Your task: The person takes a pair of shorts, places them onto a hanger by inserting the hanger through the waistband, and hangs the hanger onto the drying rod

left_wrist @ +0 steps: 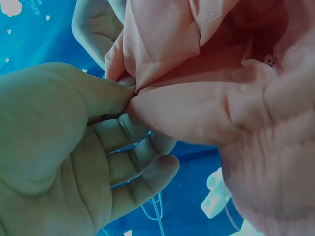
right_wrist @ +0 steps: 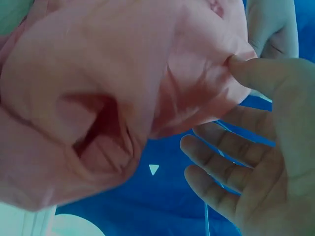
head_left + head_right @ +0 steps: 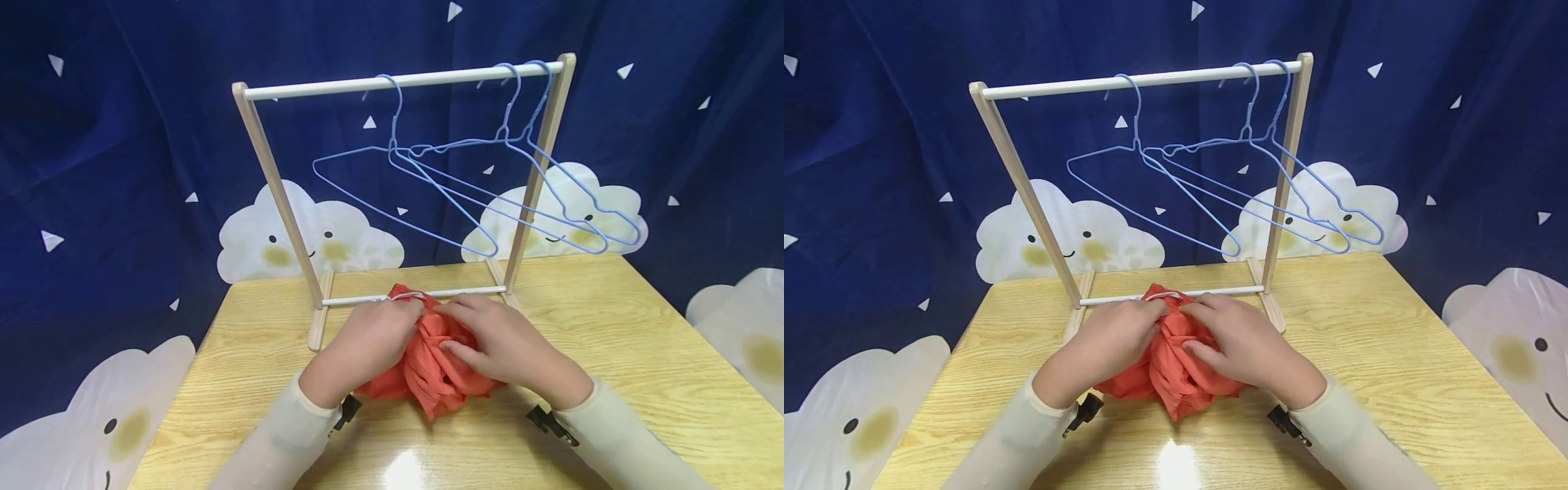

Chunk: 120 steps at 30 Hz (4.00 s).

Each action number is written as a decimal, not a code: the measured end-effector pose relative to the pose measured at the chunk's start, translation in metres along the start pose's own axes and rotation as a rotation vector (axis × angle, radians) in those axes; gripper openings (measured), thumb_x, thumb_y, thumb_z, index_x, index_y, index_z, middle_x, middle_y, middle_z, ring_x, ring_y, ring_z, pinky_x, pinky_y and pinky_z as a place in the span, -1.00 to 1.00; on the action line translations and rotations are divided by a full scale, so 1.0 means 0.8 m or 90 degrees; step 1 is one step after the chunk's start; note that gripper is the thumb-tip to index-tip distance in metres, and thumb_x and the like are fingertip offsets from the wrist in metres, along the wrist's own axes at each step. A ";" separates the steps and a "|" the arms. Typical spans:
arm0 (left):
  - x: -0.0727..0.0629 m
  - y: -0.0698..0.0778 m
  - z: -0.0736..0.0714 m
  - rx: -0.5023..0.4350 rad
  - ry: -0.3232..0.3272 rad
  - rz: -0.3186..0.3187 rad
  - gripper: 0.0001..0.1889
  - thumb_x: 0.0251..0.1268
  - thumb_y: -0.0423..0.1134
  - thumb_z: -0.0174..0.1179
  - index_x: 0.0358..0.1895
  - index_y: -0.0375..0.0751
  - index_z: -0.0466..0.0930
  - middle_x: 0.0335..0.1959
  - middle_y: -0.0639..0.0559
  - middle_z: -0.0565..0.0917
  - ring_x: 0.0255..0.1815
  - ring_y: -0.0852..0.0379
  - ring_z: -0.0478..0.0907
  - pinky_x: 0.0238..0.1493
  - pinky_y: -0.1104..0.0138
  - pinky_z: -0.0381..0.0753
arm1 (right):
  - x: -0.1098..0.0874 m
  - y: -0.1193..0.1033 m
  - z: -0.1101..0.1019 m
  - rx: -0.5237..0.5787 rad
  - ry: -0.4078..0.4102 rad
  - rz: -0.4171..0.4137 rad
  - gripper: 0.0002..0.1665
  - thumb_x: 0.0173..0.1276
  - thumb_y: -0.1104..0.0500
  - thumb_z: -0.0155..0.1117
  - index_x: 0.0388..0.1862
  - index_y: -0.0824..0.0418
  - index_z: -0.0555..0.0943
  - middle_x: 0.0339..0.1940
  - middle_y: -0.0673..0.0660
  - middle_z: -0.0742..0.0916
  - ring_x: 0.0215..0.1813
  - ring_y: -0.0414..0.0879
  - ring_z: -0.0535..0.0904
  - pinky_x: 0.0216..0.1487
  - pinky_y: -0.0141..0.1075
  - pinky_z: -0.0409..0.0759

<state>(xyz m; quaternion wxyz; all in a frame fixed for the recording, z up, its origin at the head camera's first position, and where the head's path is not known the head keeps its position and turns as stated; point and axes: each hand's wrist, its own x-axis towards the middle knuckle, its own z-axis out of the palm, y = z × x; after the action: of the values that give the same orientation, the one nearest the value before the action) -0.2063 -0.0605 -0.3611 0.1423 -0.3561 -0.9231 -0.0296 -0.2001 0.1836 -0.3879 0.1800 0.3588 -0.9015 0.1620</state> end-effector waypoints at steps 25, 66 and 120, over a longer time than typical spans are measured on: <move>-0.002 -0.008 0.000 -0.080 -0.009 0.003 -0.87 0.60 -0.12 0.27 -0.15 -0.03 0.56 -0.42 0.15 0.59 -0.42 0.11 0.62 -0.33 0.19 0.68 | -0.001 -0.006 0.000 -0.004 0.127 -0.065 -0.80 0.36 0.28 0.53 -0.08 0.08 0.77 -0.24 -0.06 0.80 -0.22 -0.18 0.76 -0.16 -0.18 0.78; -0.002 -0.040 0.013 -0.085 -0.060 -0.005 -0.81 0.51 -0.09 0.30 0.00 0.00 0.53 -0.52 0.24 0.52 -0.51 0.20 0.50 -0.49 0.25 0.49 | -0.006 0.014 -0.037 -0.019 0.230 -0.012 -0.84 0.35 0.37 0.47 -0.13 0.21 0.74 -0.22 0.06 0.84 -0.27 -0.13 0.76 -0.26 -0.12 0.79; -0.004 -0.053 0.002 -0.278 -0.130 0.010 -0.76 0.49 -0.19 0.17 0.14 0.11 0.58 -0.31 0.17 0.60 -0.24 0.15 0.57 -0.13 0.23 0.57 | 0.001 -0.006 0.003 0.020 -0.067 -0.044 -0.71 0.46 0.14 0.51 -0.38 -0.11 0.58 -0.44 -0.24 0.57 -0.40 -0.31 0.45 -0.25 -0.36 0.59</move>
<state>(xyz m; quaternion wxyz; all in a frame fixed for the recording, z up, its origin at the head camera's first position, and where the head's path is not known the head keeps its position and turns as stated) -0.2330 -0.0937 -0.3618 -0.0321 -0.3865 -0.9017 -0.1912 -0.1975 0.1788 -0.3886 0.1324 0.4002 -0.8942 0.1509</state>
